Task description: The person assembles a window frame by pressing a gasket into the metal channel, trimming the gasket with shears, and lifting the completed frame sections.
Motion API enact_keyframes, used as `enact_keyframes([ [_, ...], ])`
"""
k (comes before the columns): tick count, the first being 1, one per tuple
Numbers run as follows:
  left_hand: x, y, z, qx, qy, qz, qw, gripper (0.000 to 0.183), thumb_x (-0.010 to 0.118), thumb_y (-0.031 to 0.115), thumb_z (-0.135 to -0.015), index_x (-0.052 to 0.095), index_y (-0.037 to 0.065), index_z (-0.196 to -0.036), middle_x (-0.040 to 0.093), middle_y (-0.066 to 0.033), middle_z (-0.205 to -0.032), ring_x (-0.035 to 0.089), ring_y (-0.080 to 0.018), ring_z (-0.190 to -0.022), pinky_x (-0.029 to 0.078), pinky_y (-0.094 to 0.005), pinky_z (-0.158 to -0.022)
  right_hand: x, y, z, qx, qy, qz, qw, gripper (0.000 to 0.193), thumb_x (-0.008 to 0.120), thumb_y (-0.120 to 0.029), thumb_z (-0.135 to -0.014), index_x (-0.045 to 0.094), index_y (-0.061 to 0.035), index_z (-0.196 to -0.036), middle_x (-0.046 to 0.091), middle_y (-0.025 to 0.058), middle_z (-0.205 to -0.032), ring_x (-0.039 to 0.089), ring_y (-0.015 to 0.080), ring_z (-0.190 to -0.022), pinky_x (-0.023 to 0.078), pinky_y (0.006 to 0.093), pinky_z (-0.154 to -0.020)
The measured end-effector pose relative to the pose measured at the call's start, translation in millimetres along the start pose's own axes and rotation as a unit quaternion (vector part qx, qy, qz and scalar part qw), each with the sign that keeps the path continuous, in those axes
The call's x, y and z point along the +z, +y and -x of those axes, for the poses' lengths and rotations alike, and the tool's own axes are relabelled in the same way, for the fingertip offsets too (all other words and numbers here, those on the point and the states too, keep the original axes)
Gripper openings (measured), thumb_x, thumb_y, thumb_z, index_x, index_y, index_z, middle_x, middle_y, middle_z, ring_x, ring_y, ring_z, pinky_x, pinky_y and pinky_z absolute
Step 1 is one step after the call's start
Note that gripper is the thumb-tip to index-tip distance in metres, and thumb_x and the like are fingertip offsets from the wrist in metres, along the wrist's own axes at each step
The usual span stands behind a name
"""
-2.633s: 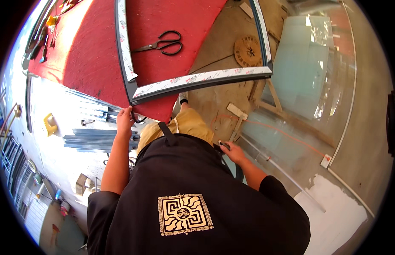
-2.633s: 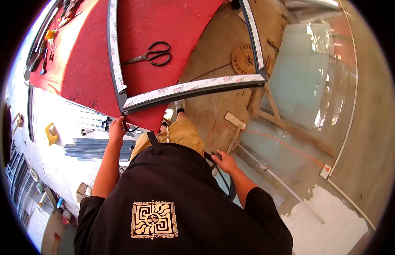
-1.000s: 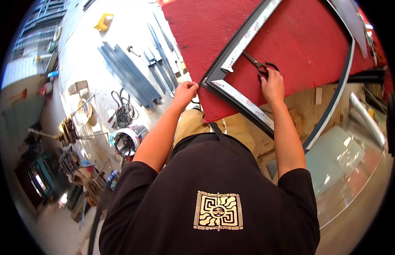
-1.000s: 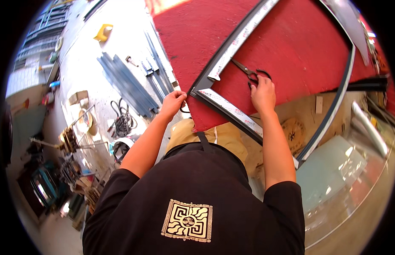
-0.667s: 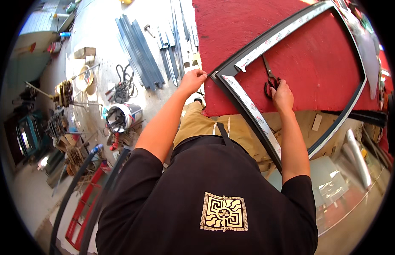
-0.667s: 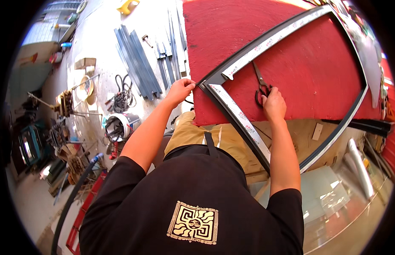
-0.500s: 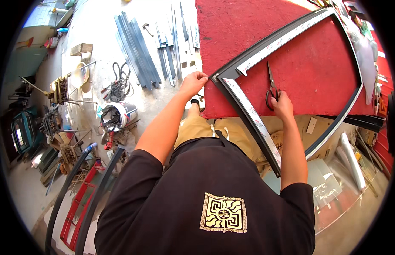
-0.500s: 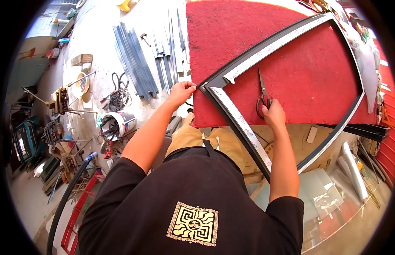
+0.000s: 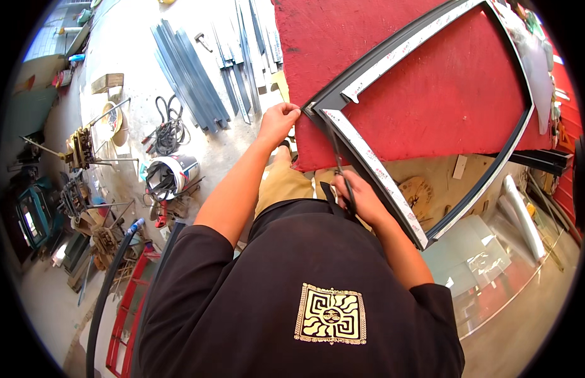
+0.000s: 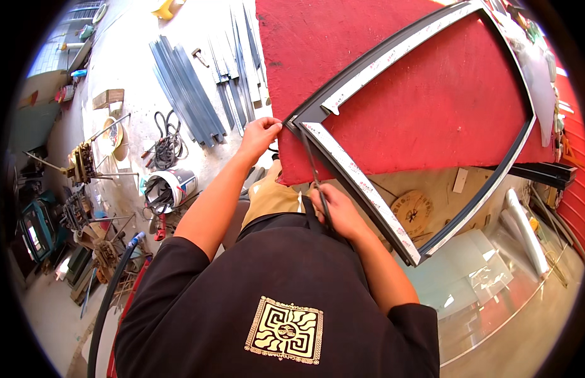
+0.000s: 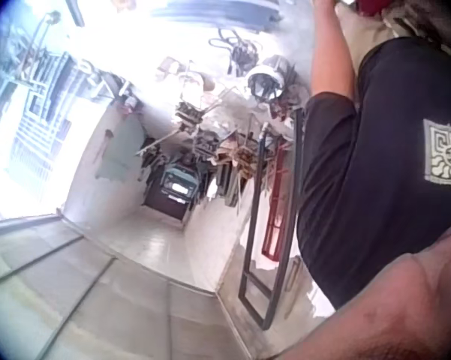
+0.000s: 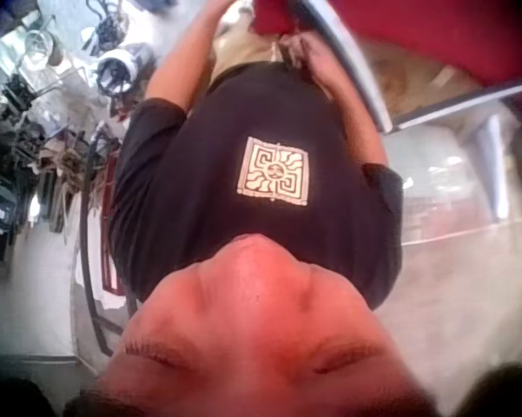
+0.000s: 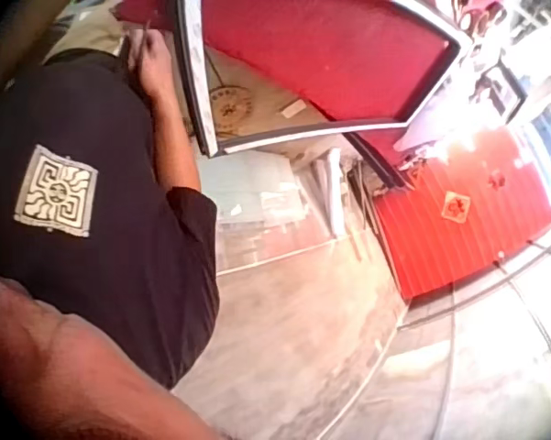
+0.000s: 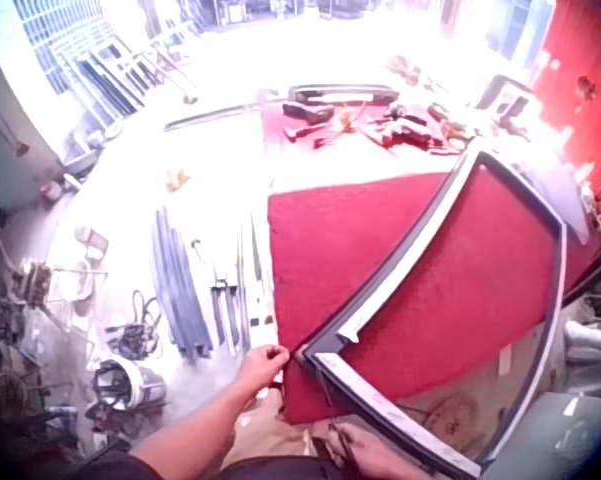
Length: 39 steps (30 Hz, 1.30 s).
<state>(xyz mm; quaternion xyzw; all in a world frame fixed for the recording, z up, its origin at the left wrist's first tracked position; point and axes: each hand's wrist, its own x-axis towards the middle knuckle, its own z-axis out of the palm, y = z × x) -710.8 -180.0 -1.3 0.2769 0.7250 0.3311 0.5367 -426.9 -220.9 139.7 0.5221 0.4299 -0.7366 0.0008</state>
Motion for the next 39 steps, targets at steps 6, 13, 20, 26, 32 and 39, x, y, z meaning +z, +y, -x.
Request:
enact_keyframes([
  [6,-3,9,2,-0.049,0.004,0.056,0.997,0.021,0.073,0.019,-0.099,0.079,0.001,-0.106,0.074,-0.0029,-0.084,0.066,-0.0099,-0.072,0.055,-0.0279,-0.068,21,2,-43,0.052,-0.033,-0.035,0.998,0.055,0.055,-0.059,-0.110,0.064,-0.0055,-0.113,0.052,-0.0012,-0.080,0.054,0.0113,-0.066,0.043,0.0282,-0.061],
  [13,-18,21,-18,-0.134,-0.055,0.080,0.986,0.016,0.070,0.015,-0.100,0.077,0.001,-0.098,0.068,-0.0006,-0.079,0.060,-0.0093,-0.066,0.053,-0.0261,-0.063,20,4,-59,0.073,-0.032,-0.063,0.995,0.070,0.055,-0.070,-0.105,0.065,-0.0009,-0.107,0.054,0.0007,-0.075,0.056,0.0128,-0.063,0.044,0.0294,-0.060],
  [20,-12,22,-11,-0.143,-0.044,0.094,0.984,0.012,0.071,0.013,-0.100,0.075,0.002,-0.097,0.069,-0.0014,-0.080,0.062,-0.0101,-0.066,0.054,-0.0261,-0.063,25,23,-80,0.045,-0.014,-0.012,0.999,0.068,0.056,-0.070,-0.104,0.066,-0.0024,-0.105,0.054,-0.0003,-0.075,0.051,0.0110,-0.066,0.041,0.0284,-0.060],
  [26,-7,10,-5,-0.127,-0.035,0.126,0.983,0.014,0.069,0.017,-0.104,0.074,0.004,-0.105,0.068,0.0005,-0.086,0.063,-0.0086,-0.071,0.056,-0.0234,-0.067,28,24,-90,0.026,0.021,0.094,0.995,0.079,0.053,-0.071,-0.104,0.073,0.0046,-0.107,0.074,0.0270,-0.106,0.071,0.0407,-0.106,0.051,0.0482,-0.095],
  [32,-4,8,-3,-0.115,-0.026,0.127,0.985,0.016,0.070,0.018,-0.105,0.074,0.003,-0.108,0.070,-0.0001,-0.090,0.065,-0.0087,-0.073,0.058,-0.0243,-0.069,32,23,-91,0.024,0.031,0.101,0.994,0.076,0.054,-0.069,-0.104,0.075,0.0032,-0.110,0.075,0.0261,-0.106,0.072,0.0394,-0.106,0.052,0.0478,-0.095],
  [39,-3,6,-2,-0.116,-0.021,0.133,0.984,0.016,0.069,0.017,-0.105,0.075,0.003,-0.109,0.071,0.0000,-0.092,0.067,-0.0092,-0.076,0.060,-0.0249,-0.073,37,14,-87,0.019,0.039,0.094,0.995,0.069,0.055,-0.065,-0.106,0.078,-0.0001,-0.114,0.076,0.0244,-0.106,0.073,0.0373,-0.105,0.052,0.0460,-0.095],
])
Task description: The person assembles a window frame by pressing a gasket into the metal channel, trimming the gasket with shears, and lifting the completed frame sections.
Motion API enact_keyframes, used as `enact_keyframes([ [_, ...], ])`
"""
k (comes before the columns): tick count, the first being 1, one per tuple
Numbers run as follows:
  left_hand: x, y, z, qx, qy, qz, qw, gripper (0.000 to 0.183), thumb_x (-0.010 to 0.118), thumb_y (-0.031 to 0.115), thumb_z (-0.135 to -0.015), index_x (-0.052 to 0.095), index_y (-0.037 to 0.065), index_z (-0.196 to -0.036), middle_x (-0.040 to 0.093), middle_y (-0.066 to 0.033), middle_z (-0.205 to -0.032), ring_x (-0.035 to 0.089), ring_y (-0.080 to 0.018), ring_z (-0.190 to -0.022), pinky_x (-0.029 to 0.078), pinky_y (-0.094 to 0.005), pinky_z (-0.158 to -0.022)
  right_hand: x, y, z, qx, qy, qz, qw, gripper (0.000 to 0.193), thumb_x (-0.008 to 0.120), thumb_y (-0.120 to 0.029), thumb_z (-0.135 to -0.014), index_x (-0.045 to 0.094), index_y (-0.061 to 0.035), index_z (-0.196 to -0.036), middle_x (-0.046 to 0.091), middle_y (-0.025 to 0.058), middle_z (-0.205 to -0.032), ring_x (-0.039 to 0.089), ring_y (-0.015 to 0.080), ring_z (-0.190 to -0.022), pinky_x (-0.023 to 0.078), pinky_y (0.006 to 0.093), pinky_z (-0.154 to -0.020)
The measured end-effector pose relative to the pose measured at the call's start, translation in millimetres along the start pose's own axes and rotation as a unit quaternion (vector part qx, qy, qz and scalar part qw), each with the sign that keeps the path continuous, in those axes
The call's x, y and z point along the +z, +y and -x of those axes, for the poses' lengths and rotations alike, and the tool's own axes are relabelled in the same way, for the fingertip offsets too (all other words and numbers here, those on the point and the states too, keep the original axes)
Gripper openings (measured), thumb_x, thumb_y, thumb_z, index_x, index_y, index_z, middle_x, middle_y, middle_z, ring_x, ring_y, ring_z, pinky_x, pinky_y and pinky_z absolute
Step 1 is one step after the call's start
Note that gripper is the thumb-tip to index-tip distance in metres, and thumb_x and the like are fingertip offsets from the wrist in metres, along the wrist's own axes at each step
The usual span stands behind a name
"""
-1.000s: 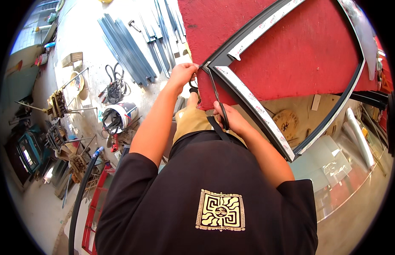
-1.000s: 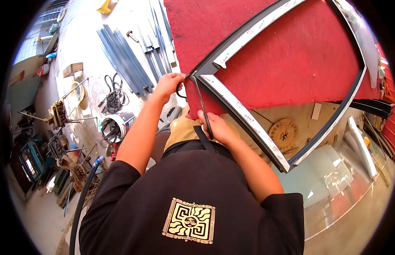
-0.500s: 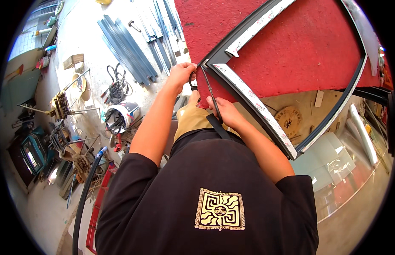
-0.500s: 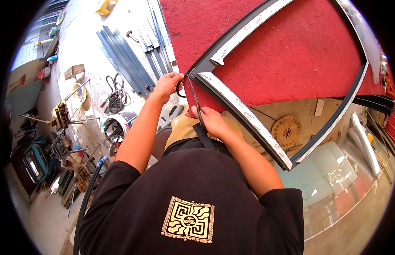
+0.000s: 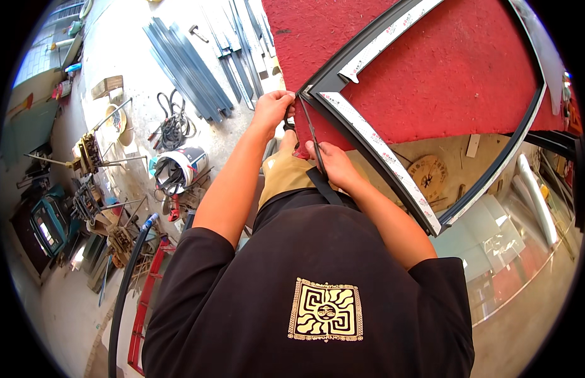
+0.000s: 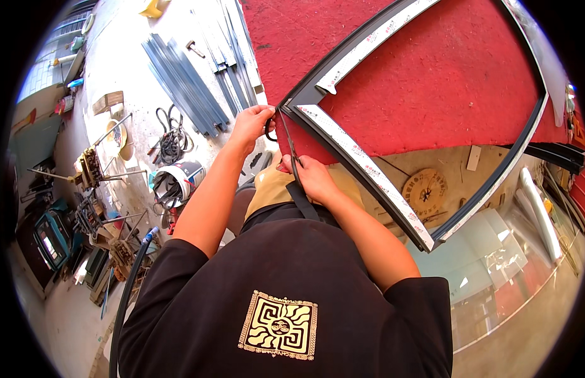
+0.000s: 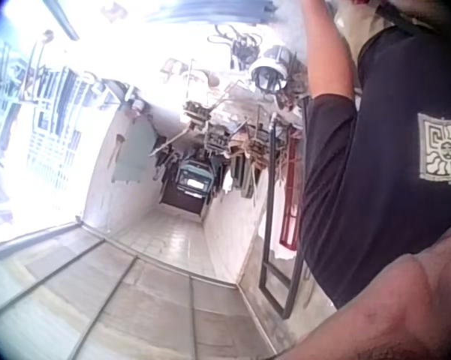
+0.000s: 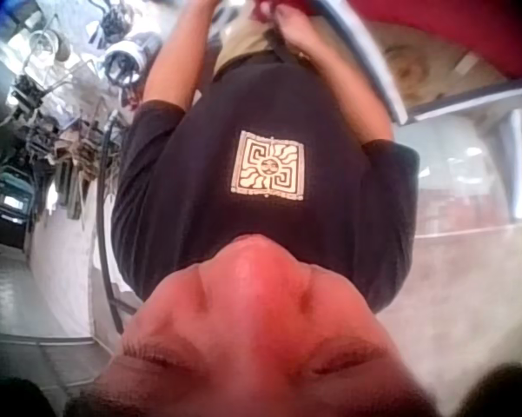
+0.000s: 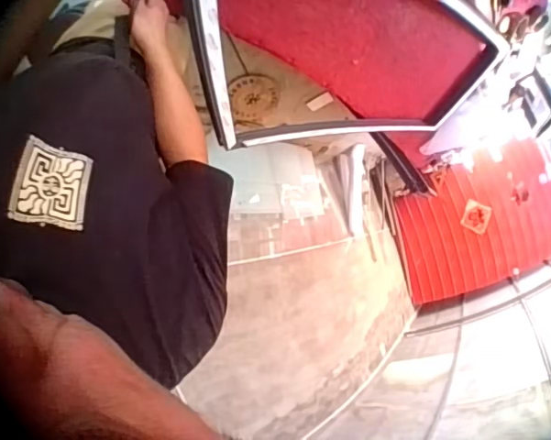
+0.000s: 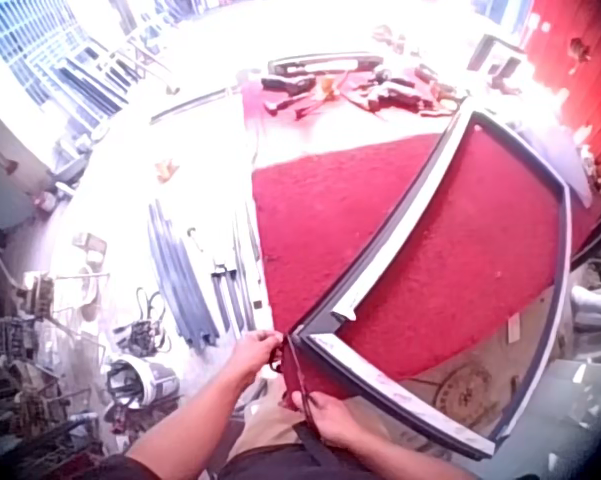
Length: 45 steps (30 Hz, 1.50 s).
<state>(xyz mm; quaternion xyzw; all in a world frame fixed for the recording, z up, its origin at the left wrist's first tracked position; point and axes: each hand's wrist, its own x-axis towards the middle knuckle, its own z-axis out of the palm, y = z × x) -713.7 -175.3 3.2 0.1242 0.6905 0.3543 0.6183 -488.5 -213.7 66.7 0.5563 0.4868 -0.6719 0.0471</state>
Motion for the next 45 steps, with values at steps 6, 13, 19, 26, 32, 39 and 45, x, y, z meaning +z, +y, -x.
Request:
enact_keyframes([
  [6,0,2,1,-0.003,0.000,-0.007,1.000,0.016,0.069,0.017,-0.104,0.074,0.003,-0.110,0.071,0.0000,-0.092,0.067,-0.0093,-0.076,0.060,-0.0252,-0.073,1,-5,3,0.000,0.003,-0.002,1.000,0.069,0.056,-0.065,-0.105,0.078,-0.0003,-0.115,0.077,0.0240,-0.105,0.073,0.0368,-0.103,0.053,0.0460,-0.094],
  [13,0,0,0,0.003,0.001,-0.014,1.000,0.016,0.069,0.016,-0.104,0.074,0.003,-0.110,0.072,0.0001,-0.092,0.067,-0.0097,-0.074,0.059,-0.0254,-0.072,12,10,-5,-0.037,0.043,0.006,0.998,0.064,0.058,-0.064,-0.106,0.066,-0.0017,-0.089,0.060,0.0087,-0.077,0.059,0.0208,-0.074,0.047,0.0383,-0.071],
  [19,2,3,4,0.013,-0.002,-0.024,1.000,0.016,0.069,0.016,-0.104,0.074,0.002,-0.111,0.072,-0.0010,-0.090,0.067,-0.0096,-0.075,0.058,-0.0248,-0.072,9,0,-2,-0.014,0.030,0.034,0.999,0.071,0.058,-0.065,-0.104,0.072,0.0044,-0.103,0.073,0.0286,-0.097,0.072,0.0412,-0.096,0.053,0.0480,-0.088],
  [26,1,3,3,0.012,0.000,-0.027,1.000,0.015,0.069,0.016,-0.104,0.075,0.003,-0.110,0.072,-0.0009,-0.090,0.068,-0.0093,-0.076,0.058,-0.0242,-0.072,9,3,-6,-0.013,0.031,0.026,0.999,0.072,0.057,-0.066,-0.104,0.071,0.0047,-0.101,0.073,0.0299,-0.097,0.073,0.0427,-0.096,0.053,0.0488,-0.088],
  [32,1,2,2,0.013,0.003,-0.040,0.999,0.015,0.069,0.016,-0.104,0.075,0.003,-0.110,0.073,-0.0007,-0.090,0.068,-0.0092,-0.076,0.058,-0.0243,-0.072,8,1,-5,-0.013,0.029,0.031,0.999,0.072,0.057,-0.066,-0.104,0.072,0.0047,-0.101,0.073,0.0296,-0.096,0.073,0.0425,-0.096,0.053,0.0491,-0.087],
  [39,2,2,2,0.015,0.004,-0.040,0.999,0.015,0.068,0.016,-0.104,0.075,0.004,-0.108,0.073,-0.0003,-0.087,0.066,-0.0090,-0.071,0.055,-0.0235,-0.068,14,5,-5,-0.034,0.045,0.023,0.998,0.066,0.054,-0.062,-0.108,0.068,0.0020,-0.096,0.069,0.0222,-0.092,0.068,0.0354,-0.090,0.051,0.0456,-0.083],
  [45,3,3,2,0.016,0.004,-0.048,0.999,0.015,0.068,0.016,-0.104,0.075,0.004,-0.108,0.073,-0.0007,-0.086,0.066,-0.0094,-0.072,0.055,-0.0239,-0.068,16,1,-3,-0.038,0.054,0.048,0.997,0.067,0.056,-0.062,-0.107,0.068,0.0037,-0.098,0.070,0.0283,-0.094,0.070,0.0427,-0.092,0.052,0.0481,-0.086],
])
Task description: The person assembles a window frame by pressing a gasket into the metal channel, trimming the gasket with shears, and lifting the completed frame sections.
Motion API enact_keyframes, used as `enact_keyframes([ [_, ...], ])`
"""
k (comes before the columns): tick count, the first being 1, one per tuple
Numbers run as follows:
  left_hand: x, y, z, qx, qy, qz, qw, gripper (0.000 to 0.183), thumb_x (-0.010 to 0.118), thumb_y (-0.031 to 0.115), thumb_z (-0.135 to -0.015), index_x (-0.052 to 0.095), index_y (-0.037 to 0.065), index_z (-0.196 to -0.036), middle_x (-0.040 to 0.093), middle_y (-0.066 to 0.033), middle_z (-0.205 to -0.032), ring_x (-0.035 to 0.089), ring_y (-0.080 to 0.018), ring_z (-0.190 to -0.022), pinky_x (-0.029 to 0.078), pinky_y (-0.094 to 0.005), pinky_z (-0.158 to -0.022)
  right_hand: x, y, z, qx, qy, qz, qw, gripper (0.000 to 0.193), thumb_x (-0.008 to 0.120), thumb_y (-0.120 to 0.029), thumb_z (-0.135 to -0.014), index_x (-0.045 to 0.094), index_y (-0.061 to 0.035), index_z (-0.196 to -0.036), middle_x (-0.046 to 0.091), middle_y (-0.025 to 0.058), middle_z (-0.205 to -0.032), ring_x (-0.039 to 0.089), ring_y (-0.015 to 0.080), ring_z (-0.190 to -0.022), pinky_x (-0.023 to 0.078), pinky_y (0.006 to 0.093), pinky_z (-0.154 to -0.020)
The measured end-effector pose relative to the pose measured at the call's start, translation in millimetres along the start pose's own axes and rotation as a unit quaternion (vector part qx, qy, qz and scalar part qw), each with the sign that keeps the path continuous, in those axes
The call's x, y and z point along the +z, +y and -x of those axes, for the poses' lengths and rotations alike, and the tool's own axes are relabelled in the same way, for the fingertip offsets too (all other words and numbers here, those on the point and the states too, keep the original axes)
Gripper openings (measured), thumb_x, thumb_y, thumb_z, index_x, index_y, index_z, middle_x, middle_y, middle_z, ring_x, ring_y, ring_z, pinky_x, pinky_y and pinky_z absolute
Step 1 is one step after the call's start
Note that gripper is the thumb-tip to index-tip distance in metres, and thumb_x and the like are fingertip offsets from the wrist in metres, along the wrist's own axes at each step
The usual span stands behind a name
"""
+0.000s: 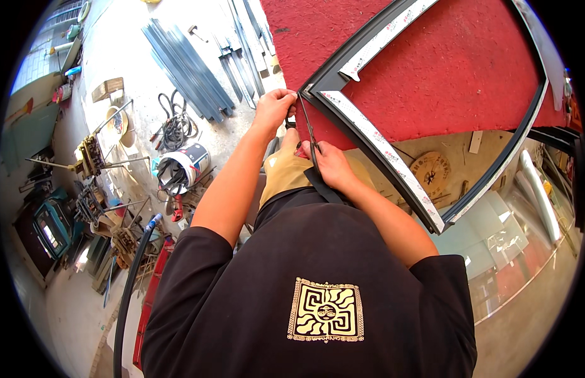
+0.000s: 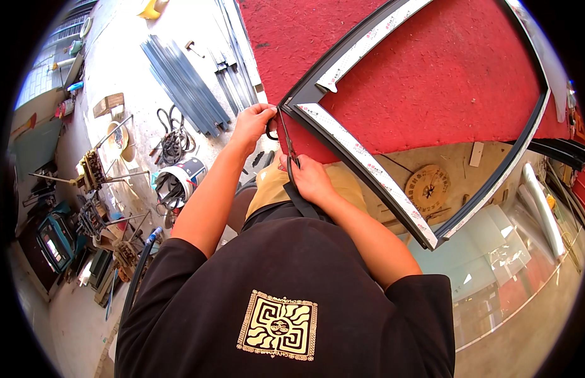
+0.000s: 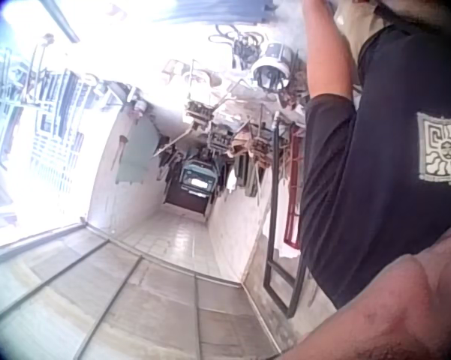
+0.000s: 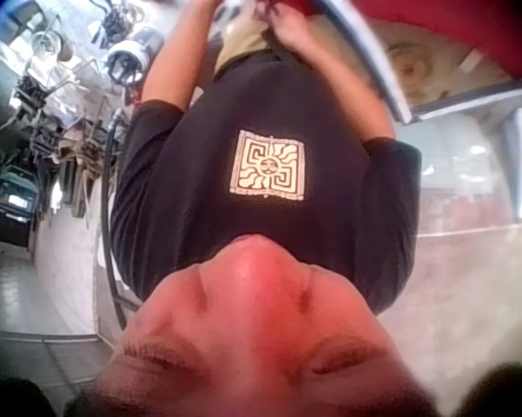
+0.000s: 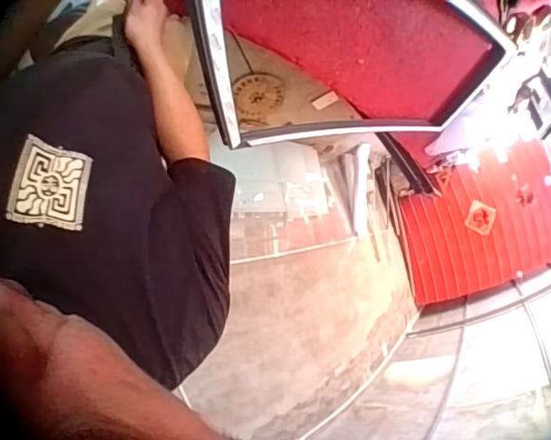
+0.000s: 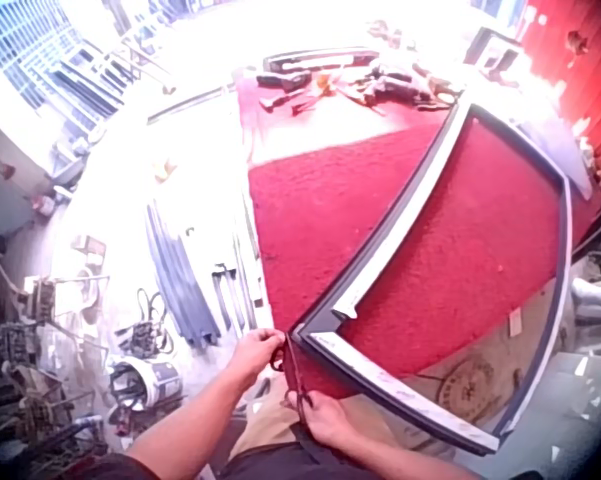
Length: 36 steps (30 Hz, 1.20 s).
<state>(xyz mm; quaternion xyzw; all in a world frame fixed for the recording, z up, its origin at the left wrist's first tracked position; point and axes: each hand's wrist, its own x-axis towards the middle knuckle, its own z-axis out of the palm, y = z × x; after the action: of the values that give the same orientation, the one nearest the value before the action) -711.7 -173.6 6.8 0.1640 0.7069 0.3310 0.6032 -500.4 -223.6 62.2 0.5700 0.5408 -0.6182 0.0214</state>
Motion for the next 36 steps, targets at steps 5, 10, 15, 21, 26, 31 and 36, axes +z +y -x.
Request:
enact_keyframes([
  [5,-1,2,1,-0.006,-0.001,0.005,1.000,0.015,0.070,0.016,-0.103,0.075,0.003,-0.109,0.073,-0.0012,-0.089,0.067,-0.0096,-0.075,0.057,-0.0248,-0.072,1,-5,5,-0.014,0.009,-0.016,1.000,0.069,0.057,-0.062,-0.107,0.067,0.0056,-0.099,0.071,0.0314,-0.095,0.071,0.0456,-0.095,0.052,0.0501,-0.085],
  [10,-1,3,2,-0.008,0.000,0.001,1.000,0.015,0.070,0.015,-0.103,0.075,0.002,-0.109,0.073,-0.0013,-0.090,0.068,-0.0095,-0.077,0.058,-0.0253,-0.074,2,-8,6,-0.016,0.008,-0.020,1.000,0.070,0.056,-0.062,-0.107,0.066,0.0062,-0.099,0.071,0.0310,-0.093,0.070,0.0456,-0.093,0.052,0.0499,-0.085],
  [15,-1,2,0,-0.011,0.000,0.003,1.000,0.015,0.071,0.015,-0.102,0.075,0.002,-0.109,0.073,-0.0014,-0.091,0.068,-0.0095,-0.077,0.059,-0.0250,-0.074,2,-9,5,0.006,-0.003,-0.001,1.000,0.067,0.057,-0.062,-0.106,0.074,0.0020,-0.107,0.075,0.0310,-0.100,0.072,0.0469,-0.104,0.054,0.0500,-0.092],
  [21,0,2,0,-0.009,0.007,0.013,1.000,0.014,0.071,0.014,-0.102,0.076,0.002,-0.107,0.072,-0.0015,-0.088,0.067,-0.0097,-0.075,0.057,-0.0256,-0.071,9,-1,2,0.001,-0.002,-0.016,1.000,0.068,0.055,-0.063,-0.107,0.071,0.0033,-0.108,0.073,0.0335,-0.101,0.072,0.0493,-0.104,0.053,0.0524,-0.093],
  [26,1,1,0,-0.007,0.015,0.023,1.000,0.014,0.071,0.013,-0.101,0.076,0.001,-0.105,0.072,-0.0017,-0.084,0.066,-0.0097,-0.072,0.056,-0.0264,-0.069,12,-1,2,0.003,0.000,-0.008,1.000,0.066,0.054,-0.060,-0.109,0.073,0.0032,-0.113,0.075,0.0280,-0.100,0.073,0.0407,-0.100,0.053,0.0455,-0.092],
  [31,-1,0,-1,-0.010,0.000,0.010,1.000,0.014,0.070,0.015,-0.102,0.076,0.003,-0.108,0.074,-0.0012,-0.092,0.068,-0.0095,-0.078,0.059,-0.0253,-0.075,18,5,-1,-0.004,0.004,-0.020,1.000,0.067,0.054,-0.061,-0.108,0.071,0.0034,-0.113,0.074,0.0309,-0.103,0.072,0.0453,-0.104,0.052,0.0491,-0.093],
  [36,-3,-3,-4,-0.010,-0.004,0.013,1.000,0.014,0.070,0.015,-0.103,0.076,0.003,-0.108,0.074,-0.0011,-0.092,0.069,-0.0097,-0.078,0.060,-0.0254,-0.076,18,6,-1,0.000,-0.001,-0.021,1.000,0.067,0.053,-0.061,-0.109,0.073,0.0025,-0.114,0.075,0.0266,-0.103,0.072,0.0400,-0.103,0.052,0.0449,-0.094],
])
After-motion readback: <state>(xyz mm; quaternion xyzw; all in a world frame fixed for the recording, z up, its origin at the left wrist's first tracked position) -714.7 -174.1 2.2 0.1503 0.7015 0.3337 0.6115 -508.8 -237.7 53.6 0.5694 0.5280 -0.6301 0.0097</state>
